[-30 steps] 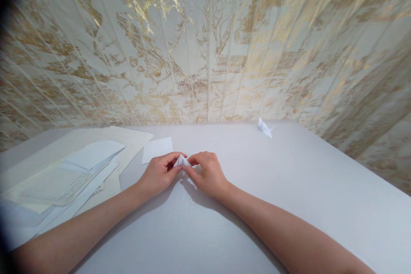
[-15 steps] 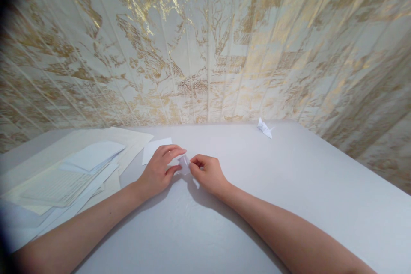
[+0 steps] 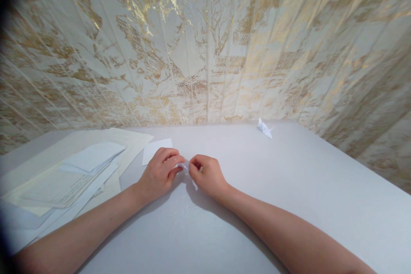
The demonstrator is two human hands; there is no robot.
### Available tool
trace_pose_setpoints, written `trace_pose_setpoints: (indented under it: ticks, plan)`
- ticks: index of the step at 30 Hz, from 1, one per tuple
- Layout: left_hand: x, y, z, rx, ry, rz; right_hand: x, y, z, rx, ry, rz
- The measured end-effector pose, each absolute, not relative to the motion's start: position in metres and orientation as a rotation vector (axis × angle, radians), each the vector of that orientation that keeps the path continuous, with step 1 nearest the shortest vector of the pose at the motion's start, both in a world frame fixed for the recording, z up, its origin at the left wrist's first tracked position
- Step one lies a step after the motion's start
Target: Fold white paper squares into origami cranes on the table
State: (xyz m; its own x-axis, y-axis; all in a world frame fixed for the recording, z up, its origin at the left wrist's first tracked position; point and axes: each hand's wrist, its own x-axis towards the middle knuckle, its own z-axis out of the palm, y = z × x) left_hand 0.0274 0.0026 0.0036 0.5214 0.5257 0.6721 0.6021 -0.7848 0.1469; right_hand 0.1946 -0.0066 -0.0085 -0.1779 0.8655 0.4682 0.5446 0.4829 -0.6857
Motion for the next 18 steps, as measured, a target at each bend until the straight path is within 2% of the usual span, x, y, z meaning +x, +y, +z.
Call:
trace_pose_setpoints:
  ticks: [7, 14, 18]
  plan:
    - [0.028, 0.004, 0.003, -2.648, -1.049, -1.136, 0.195, -0.006, -0.007, -1.081, -1.864, 0.479]
    - [0.034, 0.011, 0.002, -2.639, -1.834, -1.808, 0.199, 0.0, -0.014, -0.978, -1.818, 0.373]
    - [0.041, 0.007, 0.003, -2.656, -2.071, -2.126, 0.197, -0.001, -0.012, -0.94, -1.796, 0.352]
